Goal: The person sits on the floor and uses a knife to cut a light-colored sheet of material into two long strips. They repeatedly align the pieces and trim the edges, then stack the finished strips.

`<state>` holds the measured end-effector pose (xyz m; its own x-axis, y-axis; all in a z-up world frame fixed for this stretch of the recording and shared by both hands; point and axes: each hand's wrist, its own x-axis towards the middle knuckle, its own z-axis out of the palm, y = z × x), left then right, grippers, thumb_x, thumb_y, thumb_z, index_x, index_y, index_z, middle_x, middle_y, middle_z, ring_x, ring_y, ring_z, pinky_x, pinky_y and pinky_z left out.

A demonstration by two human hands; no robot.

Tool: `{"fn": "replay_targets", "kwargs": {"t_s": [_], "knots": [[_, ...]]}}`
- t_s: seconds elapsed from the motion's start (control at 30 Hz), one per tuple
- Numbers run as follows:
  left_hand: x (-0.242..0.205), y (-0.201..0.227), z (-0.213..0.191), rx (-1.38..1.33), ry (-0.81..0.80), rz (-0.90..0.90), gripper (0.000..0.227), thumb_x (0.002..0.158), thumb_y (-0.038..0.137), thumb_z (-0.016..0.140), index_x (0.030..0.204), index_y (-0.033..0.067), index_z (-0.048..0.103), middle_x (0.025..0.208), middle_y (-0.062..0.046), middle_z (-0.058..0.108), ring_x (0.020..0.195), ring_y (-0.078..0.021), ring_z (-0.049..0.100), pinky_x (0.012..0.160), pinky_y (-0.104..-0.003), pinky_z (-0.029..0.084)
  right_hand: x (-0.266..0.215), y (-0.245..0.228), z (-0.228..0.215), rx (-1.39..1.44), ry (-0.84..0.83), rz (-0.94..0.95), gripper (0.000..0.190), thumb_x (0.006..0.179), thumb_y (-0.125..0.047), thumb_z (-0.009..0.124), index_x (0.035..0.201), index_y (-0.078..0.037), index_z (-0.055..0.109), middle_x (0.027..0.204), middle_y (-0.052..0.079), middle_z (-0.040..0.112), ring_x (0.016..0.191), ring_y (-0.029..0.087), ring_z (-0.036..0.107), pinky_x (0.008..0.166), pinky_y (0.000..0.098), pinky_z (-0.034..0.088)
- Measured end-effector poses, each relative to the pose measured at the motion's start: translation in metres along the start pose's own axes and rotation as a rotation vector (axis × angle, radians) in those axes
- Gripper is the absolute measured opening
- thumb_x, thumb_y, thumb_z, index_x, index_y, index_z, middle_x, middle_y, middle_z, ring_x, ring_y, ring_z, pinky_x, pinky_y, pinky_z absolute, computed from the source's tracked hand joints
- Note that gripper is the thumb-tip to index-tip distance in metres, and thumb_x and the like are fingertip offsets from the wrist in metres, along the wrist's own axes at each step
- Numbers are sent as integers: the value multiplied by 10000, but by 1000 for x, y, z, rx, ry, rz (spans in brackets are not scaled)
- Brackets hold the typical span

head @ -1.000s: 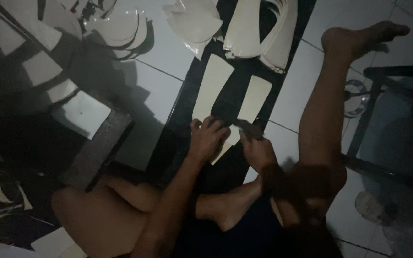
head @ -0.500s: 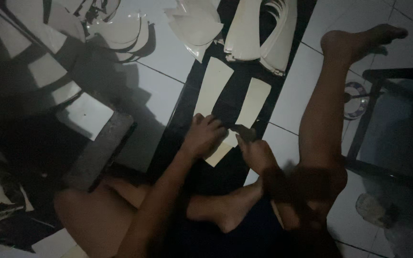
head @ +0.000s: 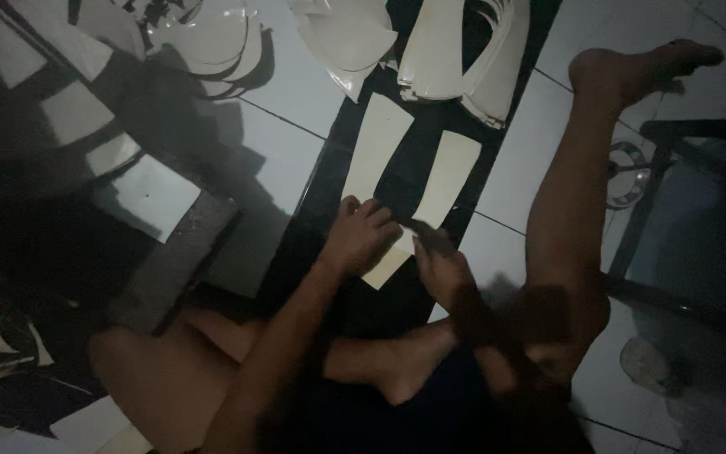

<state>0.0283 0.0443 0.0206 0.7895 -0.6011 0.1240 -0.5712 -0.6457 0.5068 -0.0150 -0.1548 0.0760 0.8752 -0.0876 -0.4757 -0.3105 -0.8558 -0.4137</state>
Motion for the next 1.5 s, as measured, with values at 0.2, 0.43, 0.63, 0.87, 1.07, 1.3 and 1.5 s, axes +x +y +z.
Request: {"fn": "replay_targets", "kwargs": {"t_s": [0.2,0.43,0.63,0.87,1.07,1.3,1.5], "knots": [[8,-6,-13,-66,-30,-114,211,882,325,739,1063,219,766,1068,-2,680,1176,-276,549,1056,-597,337,-2,-1,-2,-97,3,-182,339,1065,-288,525,1301,-50,577,1004,218,717,854,357,745,707,440,588],[8,-12,-8,-27,-73,-44,137,917,307,719,1026,246,774,1110,-6,686,1256,-281,532,1060,-649,305,-4,-14,-10,-21,84,-203,386,1060,-240,521,1412,-90,565,1113,237,670,908,381,705,766,438,579],[9,-11,-6,-35,-27,-19,119,869,260,738,979,250,780,1104,-21,704,1231,-308,544,1061,-645,289,1,-17,-7,-198,-79,-155,338,1109,-266,495,1395,-117,593,1141,208,707,933,335,747,768,411,595],[8,-7,-26,-124,-46,-101,263,844,317,757,1018,119,751,1072,-67,708,1179,-279,563,1046,-618,305,-1,1,13,-80,158,-420,335,1019,-203,542,1242,11,672,1002,240,719,763,374,727,599,444,579],[20,5,-48,-48,-257,-206,203,892,304,735,972,118,752,1018,-87,709,1141,-290,564,1058,-653,273,2,36,9,190,375,-185,319,1059,-277,572,1110,12,697,912,208,723,822,334,721,721,433,559],[1,43,-35,-212,61,-279,190,860,254,752,842,66,731,874,-138,708,969,-304,617,931,-588,354,6,50,5,316,440,-132,339,1037,-280,594,1166,21,683,961,171,733,886,276,719,753,408,551],[6,61,-7,-374,45,-195,235,902,243,739,749,70,694,741,-113,682,749,-301,641,959,-508,403,15,37,-7,219,499,-203,342,1037,-247,644,1181,60,684,1108,255,690,1026,340,653,880,440,522]]}}
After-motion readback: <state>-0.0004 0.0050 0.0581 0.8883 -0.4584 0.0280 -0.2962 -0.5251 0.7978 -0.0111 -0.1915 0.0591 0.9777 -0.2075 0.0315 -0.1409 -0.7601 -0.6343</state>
